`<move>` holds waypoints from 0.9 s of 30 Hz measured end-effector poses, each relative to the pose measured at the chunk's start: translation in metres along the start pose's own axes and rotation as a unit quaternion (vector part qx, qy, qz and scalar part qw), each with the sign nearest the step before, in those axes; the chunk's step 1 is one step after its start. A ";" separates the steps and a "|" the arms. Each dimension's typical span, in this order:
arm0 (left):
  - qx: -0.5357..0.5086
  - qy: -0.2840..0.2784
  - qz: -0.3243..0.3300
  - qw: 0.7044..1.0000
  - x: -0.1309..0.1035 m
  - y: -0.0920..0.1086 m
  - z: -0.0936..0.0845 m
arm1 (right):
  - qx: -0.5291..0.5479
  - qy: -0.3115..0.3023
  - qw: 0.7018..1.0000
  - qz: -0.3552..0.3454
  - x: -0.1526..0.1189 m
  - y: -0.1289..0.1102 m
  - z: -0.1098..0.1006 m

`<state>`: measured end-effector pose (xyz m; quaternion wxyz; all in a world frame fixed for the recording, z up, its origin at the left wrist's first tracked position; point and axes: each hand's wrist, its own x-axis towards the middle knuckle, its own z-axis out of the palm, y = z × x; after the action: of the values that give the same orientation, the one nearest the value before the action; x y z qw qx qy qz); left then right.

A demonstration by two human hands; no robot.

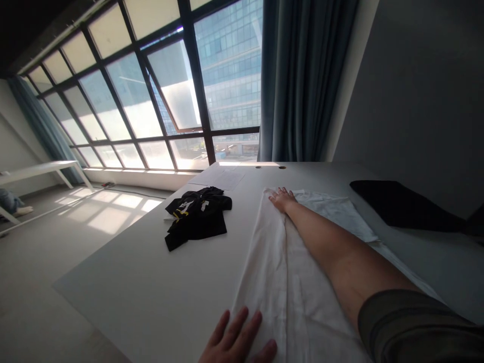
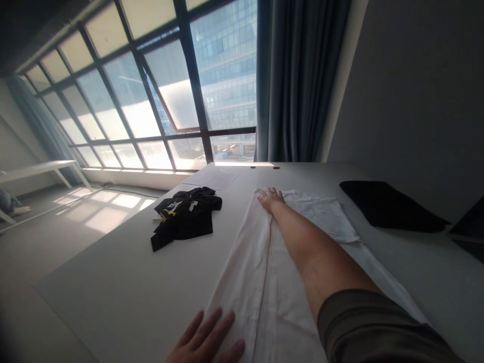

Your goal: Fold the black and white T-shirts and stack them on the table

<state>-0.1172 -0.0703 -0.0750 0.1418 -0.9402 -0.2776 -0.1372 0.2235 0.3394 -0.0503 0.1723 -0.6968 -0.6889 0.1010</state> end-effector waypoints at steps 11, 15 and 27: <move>-0.120 -0.106 -0.064 0.985 0.049 0.023 -0.072 | 0.198 0.047 0.979 -0.007 -0.217 0.215 -0.121; -0.198 -0.160 0.031 0.967 0.109 0.064 -0.080 | 0.322 0.067 0.943 0.040 -0.257 0.245 -0.119; -0.172 -0.167 0.360 0.902 0.288 0.207 -0.038 | 0.466 0.056 0.879 0.088 -0.241 0.241 -0.120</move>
<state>0.2250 -0.1106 0.0177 -0.0311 -0.9950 0.0876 0.0369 0.4848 0.0899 -0.0543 0.5056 -0.5979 -0.4875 0.3863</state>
